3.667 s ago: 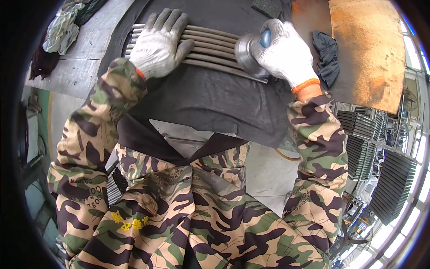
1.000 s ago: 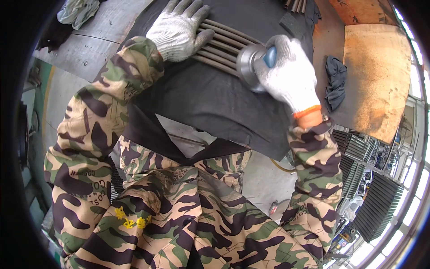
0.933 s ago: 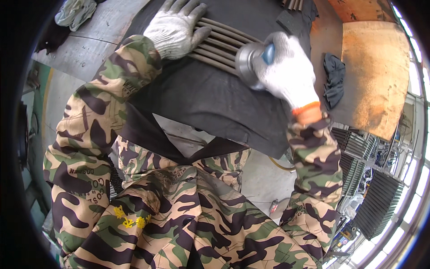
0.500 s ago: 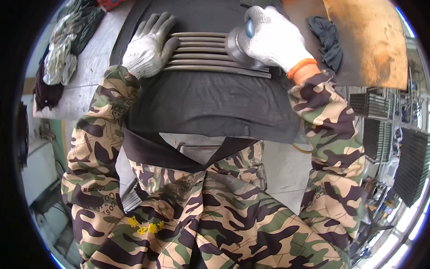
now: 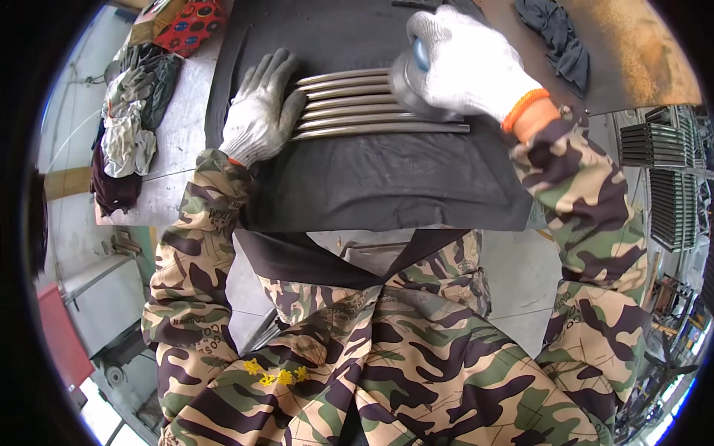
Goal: Grinding several small metal pipes on a workbench using a power grinding tool.
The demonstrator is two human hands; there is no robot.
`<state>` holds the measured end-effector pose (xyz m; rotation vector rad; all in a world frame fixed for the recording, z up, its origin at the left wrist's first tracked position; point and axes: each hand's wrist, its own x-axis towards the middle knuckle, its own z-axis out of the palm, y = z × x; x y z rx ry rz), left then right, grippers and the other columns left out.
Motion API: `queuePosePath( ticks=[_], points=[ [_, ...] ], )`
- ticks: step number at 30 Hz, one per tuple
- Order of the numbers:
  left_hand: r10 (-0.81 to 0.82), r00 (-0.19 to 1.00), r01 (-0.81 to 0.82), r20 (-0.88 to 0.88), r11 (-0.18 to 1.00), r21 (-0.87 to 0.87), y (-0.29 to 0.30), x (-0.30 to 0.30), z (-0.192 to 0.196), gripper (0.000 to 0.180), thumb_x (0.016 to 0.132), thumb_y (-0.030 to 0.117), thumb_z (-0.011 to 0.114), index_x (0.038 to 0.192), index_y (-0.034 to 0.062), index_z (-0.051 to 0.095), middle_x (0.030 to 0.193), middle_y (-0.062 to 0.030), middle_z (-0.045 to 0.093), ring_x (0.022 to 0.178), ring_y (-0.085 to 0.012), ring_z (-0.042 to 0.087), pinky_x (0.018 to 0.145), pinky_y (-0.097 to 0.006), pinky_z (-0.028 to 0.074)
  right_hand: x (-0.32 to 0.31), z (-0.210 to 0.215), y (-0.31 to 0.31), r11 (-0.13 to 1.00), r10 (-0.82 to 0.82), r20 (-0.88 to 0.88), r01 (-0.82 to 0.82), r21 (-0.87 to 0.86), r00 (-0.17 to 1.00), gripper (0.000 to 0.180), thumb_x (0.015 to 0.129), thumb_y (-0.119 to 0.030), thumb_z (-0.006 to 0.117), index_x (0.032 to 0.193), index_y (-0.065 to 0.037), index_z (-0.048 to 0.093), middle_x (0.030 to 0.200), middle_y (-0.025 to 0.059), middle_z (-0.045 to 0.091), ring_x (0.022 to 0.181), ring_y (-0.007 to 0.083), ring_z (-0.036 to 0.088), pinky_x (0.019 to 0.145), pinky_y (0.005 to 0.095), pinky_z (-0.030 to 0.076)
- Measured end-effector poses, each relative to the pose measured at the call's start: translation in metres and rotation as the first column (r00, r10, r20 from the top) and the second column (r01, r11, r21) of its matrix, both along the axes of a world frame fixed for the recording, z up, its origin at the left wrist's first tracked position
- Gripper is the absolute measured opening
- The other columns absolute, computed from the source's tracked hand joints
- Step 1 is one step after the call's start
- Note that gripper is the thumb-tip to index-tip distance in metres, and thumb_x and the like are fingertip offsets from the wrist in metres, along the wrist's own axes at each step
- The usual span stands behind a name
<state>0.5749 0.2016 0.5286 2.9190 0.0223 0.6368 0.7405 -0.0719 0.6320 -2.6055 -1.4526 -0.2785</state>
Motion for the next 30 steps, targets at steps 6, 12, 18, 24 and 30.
queuePosePath(
  ticks=[6, 12, 18, 24, 30],
  points=[
    [-0.063, 0.998, 0.063, -0.021, 0.997, 0.034, -0.014, -0.013, 0.001, 0.053, 0.1, 0.032, 0.059, 0.143, 0.0012, 0.057, 0.147, -0.0227, 0.057, 0.14, -0.0452, 0.048, 0.12, -0.057, 0.034, -0.023, -0.009, 0.003, 0.998, 0.063, -0.054, -0.063, 0.001, 0.997, 0.036, 0.088, -0.03, 0.071, 0.116, -0.008, 0.064, 0.106, 0.0163, 0.064, 0.102, 0.037, 0.068, 0.088, 0.0469, 0.058],
    [-0.039, 0.995, 0.042, -0.087, 0.998, 0.039, -0.009, -0.009, 0.018, 0.056, 0.096, 0.036, 0.062, 0.139, 0.0011, 0.056, 0.137, -0.0236, 0.058, 0.129, -0.0447, 0.051, 0.11, -0.056, 0.039, -0.011, -0.017, 0.013, 0.999, 0.016, -0.072, -0.018, -0.027, 0.997, 0.031, 0.09, -0.029, 0.068, 0.115, -0.011, 0.064, 0.107, 0.0165, 0.064, 0.101, 0.0374, 0.068, 0.088, 0.0471, 0.057],
    [0.175, 0.959, -0.176, -0.221, 0.984, 0.018, 0.009, -0.001, 0.01, 0.067, 0.103, 0.048, 0.052, 0.149, -0.001, 0.051, 0.154, -0.027, 0.05, 0.148, -0.0518, 0.037, 0.122, -0.057, 0.029, -0.019, -0.021, 0.037, 0.995, 0.102, -0.098, -0.103, -0.003, 0.99, 0.035, 0.093, -0.031, 0.063, 0.122, -0.012, 0.064, 0.113, 0.0188, 0.064, 0.112, 0.0406, 0.065, 0.094, 0.0502, 0.055],
    [0.062, 0.991, -0.065, -0.115, 0.998, -0.024, -0.013, -0.01, -0.001, 0.062, 0.1, 0.04, 0.058, 0.147, -0.0003, 0.053, 0.15, -0.0242, 0.053, 0.143, -0.045, 0.044, 0.122, -0.058, 0.029, -0.035, -0.009, 0.04, 0.997, -0.023, -0.227, 0.007, -0.07, 0.974, 0.036, 0.091, -0.033, 0.064, 0.12, -0.011, 0.068, 0.118, 0.0216, 0.065, 0.111, 0.0416, 0.067, 0.096, 0.0512, 0.055],
    [0.152, 0.98, -0.159, -0.128, 0.986, -0.043, 0.005, -0.012, 0.007, 0.055, 0.099, 0.037, 0.06, 0.139, -0.0011, 0.057, 0.147, -0.0248, 0.054, 0.141, -0.0428, 0.045, 0.118, -0.056, 0.033, -0.032, -0.002, 0.08, 0.994, 0.06, -0.159, -0.073, -0.076, 0.985, 0.038, 0.093, -0.035, 0.063, 0.119, -0.009, 0.068, 0.108, 0.0198, 0.068, 0.106, 0.0411, 0.069, 0.091, 0.0513, 0.056]
  ],
)
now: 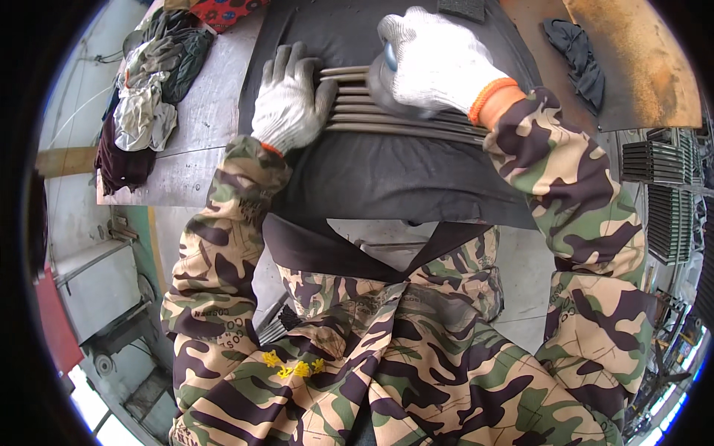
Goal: Grinding several small metal pipes on a workbench using a power grinding tool.
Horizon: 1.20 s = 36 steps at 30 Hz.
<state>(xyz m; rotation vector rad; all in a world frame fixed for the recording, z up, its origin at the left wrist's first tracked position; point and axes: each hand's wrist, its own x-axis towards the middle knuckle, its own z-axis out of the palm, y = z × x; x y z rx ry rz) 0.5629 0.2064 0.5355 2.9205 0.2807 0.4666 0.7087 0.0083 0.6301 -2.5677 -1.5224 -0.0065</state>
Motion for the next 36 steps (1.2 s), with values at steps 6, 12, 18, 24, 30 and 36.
queuePosePath(
  ticks=[6, 12, 18, 24, 30, 36],
  points=[
    [-0.011, 1.0, 0.008, 0.026, 0.994, 0.108, -0.016, 0.004, -0.005, 0.056, 0.099, 0.037, 0.058, 0.142, 0.0005, 0.056, 0.149, -0.0225, 0.053, 0.141, -0.0421, 0.044, 0.119, -0.055, 0.032, -0.001, -0.017, -0.029, 0.995, 0.036, 0.046, -0.04, 0.095, 0.998, 0.037, 0.094, -0.036, 0.064, 0.123, -0.012, 0.067, 0.117, 0.0193, 0.066, 0.111, 0.0399, 0.067, 0.096, 0.05, 0.055],
    [-0.011, 0.998, 0.006, 0.057, 0.996, 0.087, -0.019, -0.009, -0.004, 0.055, 0.099, 0.036, 0.058, 0.141, 0.0015, 0.057, 0.146, -0.0205, 0.056, 0.137, -0.0405, 0.048, 0.116, -0.056, 0.034, -0.011, -0.013, -0.005, 0.993, 0.055, 0.062, -0.061, 0.101, 0.997, 0.034, 0.089, -0.033, 0.071, 0.113, -0.01, 0.068, 0.106, 0.0144, 0.067, 0.101, 0.0359, 0.069, 0.086, 0.0469, 0.057],
    [-0.047, 0.994, 0.04, 0.097, 0.996, 0.075, -0.02, 0.009, -0.012, 0.05, 0.097, 0.034, 0.059, 0.135, 0.0014, 0.06, 0.14, -0.019, 0.059, 0.131, -0.0396, 0.051, 0.111, -0.054, 0.038, 0.0, -0.021, -0.021, 0.996, -0.015, 0.057, 0.01, 0.083, 0.998, 0.037, 0.087, -0.034, 0.071, 0.115, -0.011, 0.068, 0.107, 0.0151, 0.067, 0.103, 0.0361, 0.069, 0.089, 0.0477, 0.057],
    [0.024, 0.999, -0.024, 0.042, 1.0, -0.003, -0.012, -0.012, -0.006, 0.05, 0.094, 0.028, 0.065, 0.135, 0.0009, 0.059, 0.138, -0.0184, 0.06, 0.13, -0.0398, 0.052, 0.11, -0.055, 0.039, 0.013, -0.002, -0.006, 0.994, -0.108, -0.149, 0.106, -0.02, 0.983, 0.047, 0.083, -0.038, 0.072, 0.122, -0.012, 0.07, 0.117, 0.016, 0.068, 0.11, 0.0358, 0.068, 0.096, 0.0441, 0.055],
    [0.034, 0.957, 0.201, 0.287, 0.634, -0.746, -0.116, -0.059, 0.014, 0.028, 0.099, 0.013, 0.069, 0.123, -0.0007, 0.069, 0.118, -0.0139, 0.072, 0.111, -0.0231, 0.067, 0.096, -0.037, 0.053, 0.025, 0.025, -0.029, 0.956, -0.233, -0.263, 0.27, 0.113, 0.936, 0.058, 0.08, -0.045, 0.084, 0.123, -0.008, 0.071, 0.103, 0.0169, 0.075, 0.096, 0.0266, 0.074, 0.088, 0.0369, 0.058],
    [0.201, 0.98, 0.089, 0.002, -0.427, -0.9, -0.214, 0.009, 0.033, 0.039, 0.106, 0.02, 0.066, 0.139, 0.0006, 0.061, 0.118, -0.0071, 0.07, 0.104, -0.0136, 0.065, 0.093, -0.031, 0.053, 0.023, 0.02, -0.033, 0.896, -0.164, -0.341, 0.284, 0.34, 0.926, 0.051, 0.081, -0.037, 0.087, 0.116, -0.003, 0.074, 0.098, 0.014, 0.076, 0.087, 0.0227, 0.074, 0.081, 0.0351, 0.06]
  ],
)
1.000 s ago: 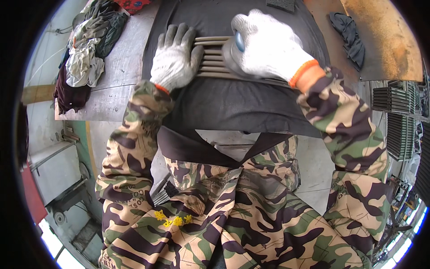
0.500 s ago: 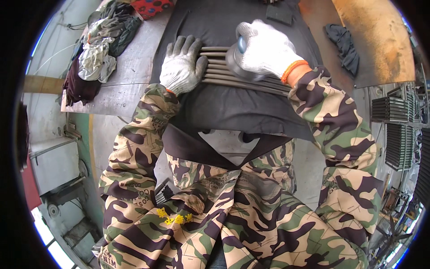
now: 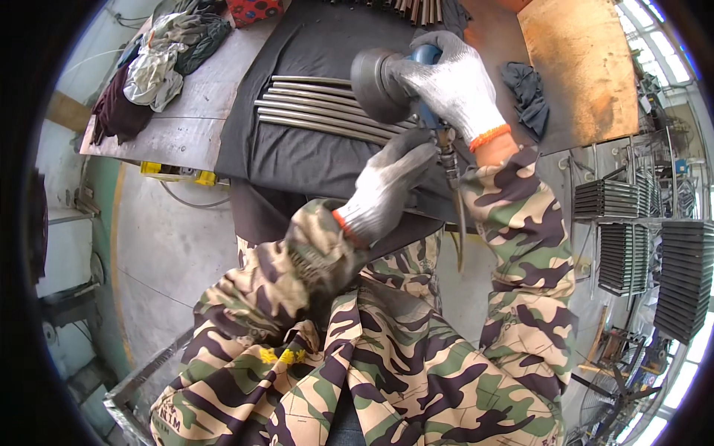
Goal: Grinding several small metal pipes on a workbench using a power grinding tool.
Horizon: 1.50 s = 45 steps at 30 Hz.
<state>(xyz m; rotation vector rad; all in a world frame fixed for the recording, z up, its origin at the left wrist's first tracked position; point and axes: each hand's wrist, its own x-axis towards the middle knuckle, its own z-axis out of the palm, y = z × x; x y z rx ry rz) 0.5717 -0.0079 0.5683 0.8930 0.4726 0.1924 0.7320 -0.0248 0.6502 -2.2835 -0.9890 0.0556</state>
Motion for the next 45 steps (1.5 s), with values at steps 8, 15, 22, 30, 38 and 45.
queuePosePath(
  ticks=[8, 15, 22, 30, 38, 45],
  points=[
    [0.092, 0.951, 0.108, 0.294, 0.795, -0.597, -0.03, 0.024, -0.016, 0.019, 0.106, 0.017, 0.065, 0.121, 0.0057, 0.066, 0.109, -0.005, 0.072, 0.095, -0.0167, 0.069, 0.086, -0.033, 0.058, -0.007, -0.013, -0.014, 0.99, 0.022, -0.133, -0.003, 0.14, 0.991, 0.038, 0.086, -0.02, 0.086, 0.116, -0.001, 0.074, 0.099, 0.0104, 0.076, 0.085, 0.0144, 0.072, 0.078, 0.0282, 0.059],
    [0.098, 0.939, 0.155, 0.328, 0.732, -0.663, -0.037, 0.026, -0.028, 0.016, 0.108, 0.014, 0.06, 0.121, 0.0061, 0.064, 0.11, -0.0091, 0.072, 0.098, -0.0208, 0.072, 0.088, -0.038, 0.061, -0.007, -0.012, -0.017, 0.951, 0.069, -0.227, 0.005, 0.309, 0.971, 0.042, 0.078, -0.025, 0.09, 0.111, -0.002, 0.075, 0.083, 0.0067, 0.074, 0.074, 0.0114, 0.069, 0.068, 0.028, 0.057],
    [0.103, 0.97, 0.056, 0.22, 0.784, -0.618, -0.039, 0.025, -0.031, 0.02, 0.11, 0.017, 0.056, 0.124, 0.0047, 0.063, 0.114, -0.0114, 0.073, 0.095, -0.0242, 0.075, 0.086, -0.043, 0.064, -0.012, -0.016, -0.015, 0.964, 0.015, -0.218, 0.043, 0.263, 0.976, 0.042, 0.078, -0.027, 0.089, 0.109, -0.003, 0.075, 0.081, 0.0061, 0.073, 0.071, 0.0108, 0.067, 0.067, 0.0282, 0.056],
    [0.118, 0.965, 0.059, 0.232, 0.768, -0.638, -0.035, 0.022, -0.04, 0.017, 0.109, 0.016, 0.058, 0.119, 0.003, 0.063, 0.111, -0.0128, 0.073, 0.093, -0.0234, 0.074, 0.083, -0.039, 0.063, -0.009, -0.025, -0.011, 0.978, -0.018, -0.094, 0.037, 0.205, 0.995, 0.042, 0.079, -0.035, 0.085, 0.107, -0.007, 0.074, 0.086, 0.0109, 0.073, 0.074, 0.0207, 0.071, 0.072, 0.0357, 0.058],
    [0.134, 0.97, 0.033, 0.201, 0.75, -0.661, -0.029, 0.015, -0.033, 0.012, 0.108, 0.014, 0.06, 0.112, 0.0038, 0.063, 0.104, -0.0117, 0.073, 0.087, -0.0227, 0.073, 0.078, -0.037, 0.062, -0.011, -0.029, -0.006, 0.981, -0.008, -0.151, 0.037, 0.189, 0.989, 0.038, 0.079, -0.033, 0.084, 0.106, -0.008, 0.074, 0.092, 0.0135, 0.073, 0.08, 0.0239, 0.071, 0.076, 0.0379, 0.058],
    [0.157, 0.972, 0.023, 0.177, 0.683, -0.73, -0.011, 0.014, -0.025, 0.008, 0.107, 0.013, 0.062, 0.108, 0.0049, 0.063, 0.099, -0.0109, 0.073, 0.081, -0.0226, 0.073, 0.075, -0.037, 0.063, -0.011, -0.024, 0.015, 0.988, -0.021, -0.157, 0.045, 0.148, 0.987, 0.038, 0.079, -0.032, 0.085, 0.106, -0.007, 0.074, 0.092, 0.0127, 0.074, 0.079, 0.023, 0.071, 0.076, 0.0378, 0.058]
  ],
)
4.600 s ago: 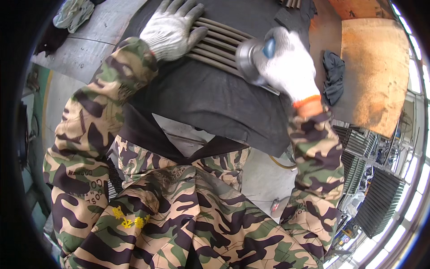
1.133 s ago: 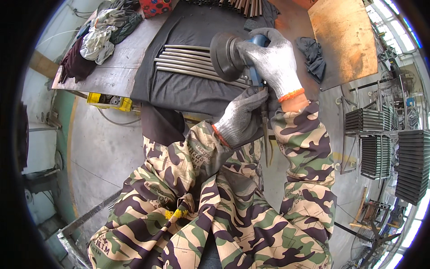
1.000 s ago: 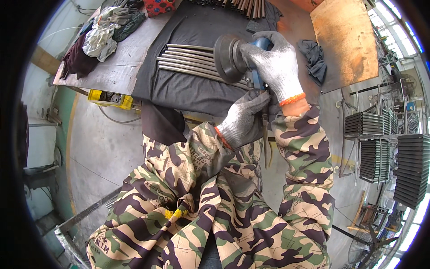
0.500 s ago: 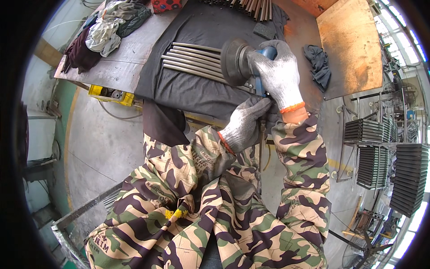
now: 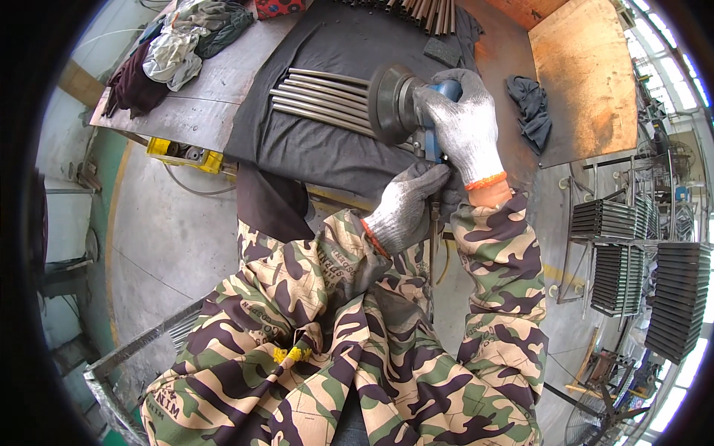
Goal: Grinding several small metal pipes on a workbench using a power grinding tool.
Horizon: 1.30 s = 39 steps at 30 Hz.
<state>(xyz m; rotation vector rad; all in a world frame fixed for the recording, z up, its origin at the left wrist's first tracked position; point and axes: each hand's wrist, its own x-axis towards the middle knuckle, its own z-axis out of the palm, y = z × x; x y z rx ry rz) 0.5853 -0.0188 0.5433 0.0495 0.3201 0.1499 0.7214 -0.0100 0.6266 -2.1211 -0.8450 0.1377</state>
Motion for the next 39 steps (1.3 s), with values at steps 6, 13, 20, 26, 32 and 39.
queuePosePath(
  ticks=[6, 13, 20, 26, 32, 39],
  points=[
    [-0.015, 0.999, 0.016, -0.031, 1.0, 0.021, 0.009, 0.002, -0.004, 0.011, 0.108, 0.015, 0.061, 0.109, 0.0045, 0.063, 0.1, -0.0107, 0.073, 0.082, -0.0219, 0.073, 0.075, -0.037, 0.063, 0.004, -0.005, 0.011, 1.0, 0.009, -0.027, -0.01, -0.013, 1.0, 0.038, 0.079, -0.032, 0.085, 0.106, -0.007, 0.074, 0.092, 0.0127, 0.073, 0.078, 0.0217, 0.07, 0.075, 0.0372, 0.058],
    [-0.024, 1.0, 0.024, -0.01, 0.999, 0.023, 0.01, 0.0, -0.001, 0.014, 0.108, 0.016, 0.061, 0.114, 0.0038, 0.063, 0.104, -0.0109, 0.073, 0.087, -0.0223, 0.075, 0.079, -0.038, 0.064, 0.003, -0.006, 0.012, 1.0, 0.024, -0.061, -0.024, 0.003, 0.998, 0.037, 0.08, -0.03, 0.084, 0.106, -0.006, 0.074, 0.092, 0.0123, 0.073, 0.079, 0.0207, 0.07, 0.075, 0.0364, 0.058],
    [-0.098, 0.992, 0.103, -0.084, 0.993, 0.058, 0.018, -0.004, 0.009, 0.014, 0.108, 0.017, 0.061, 0.114, 0.0042, 0.063, 0.105, -0.0104, 0.074, 0.087, -0.0213, 0.075, 0.078, -0.036, 0.064, 0.003, -0.007, 0.01, 0.999, 0.02, -0.116, -0.016, 0.038, 0.993, 0.037, 0.081, -0.028, 0.084, 0.106, -0.004, 0.074, 0.093, 0.0128, 0.072, 0.079, 0.0201, 0.07, 0.074, 0.0355, 0.058],
    [-0.034, 0.999, 0.034, -0.025, 0.999, 0.009, 0.016, -0.004, 0.004, 0.015, 0.108, 0.018, 0.062, 0.113, 0.0045, 0.064, 0.101, -0.0094, 0.073, 0.085, -0.0198, 0.074, 0.074, -0.034, 0.063, 0.003, -0.004, 0.013, 0.997, 0.063, -0.076, -0.06, 0.044, 0.995, 0.036, 0.081, -0.027, 0.084, 0.106, -0.003, 0.074, 0.095, 0.0126, 0.072, 0.08, 0.0201, 0.069, 0.075, 0.0361, 0.058],
    [-0.104, 0.991, 0.112, -0.083, 0.99, 0.092, 0.03, -0.009, 0.019, 0.015, 0.107, 0.019, 0.064, 0.11, 0.0043, 0.065, 0.095, -0.0079, 0.072, 0.074, -0.0174, 0.07, 0.064, -0.031, 0.058, 0.002, -0.006, 0.014, 0.996, 0.071, -0.083, -0.065, 0.066, 0.994, 0.035, 0.081, -0.026, 0.083, 0.106, -0.003, 0.074, 0.095, 0.0123, 0.072, 0.08, 0.0199, 0.069, 0.074, 0.0352, 0.058],
    [-0.011, 0.997, 0.021, -0.076, 0.991, 0.135, 0.022, -0.007, 0.01, 0.016, 0.107, 0.017, 0.064, 0.11, 0.0014, 0.068, 0.088, -0.0062, 0.071, 0.07, -0.0151, 0.066, 0.063, -0.031, 0.054, 0.001, -0.006, 0.013, 0.985, 0.137, -0.11, -0.123, 0.123, 0.984, 0.033, 0.082, -0.023, 0.083, 0.106, -0.002, 0.073, 0.095, 0.0119, 0.072, 0.081, 0.0178, 0.068, 0.075, 0.0337, 0.057]
  ],
)
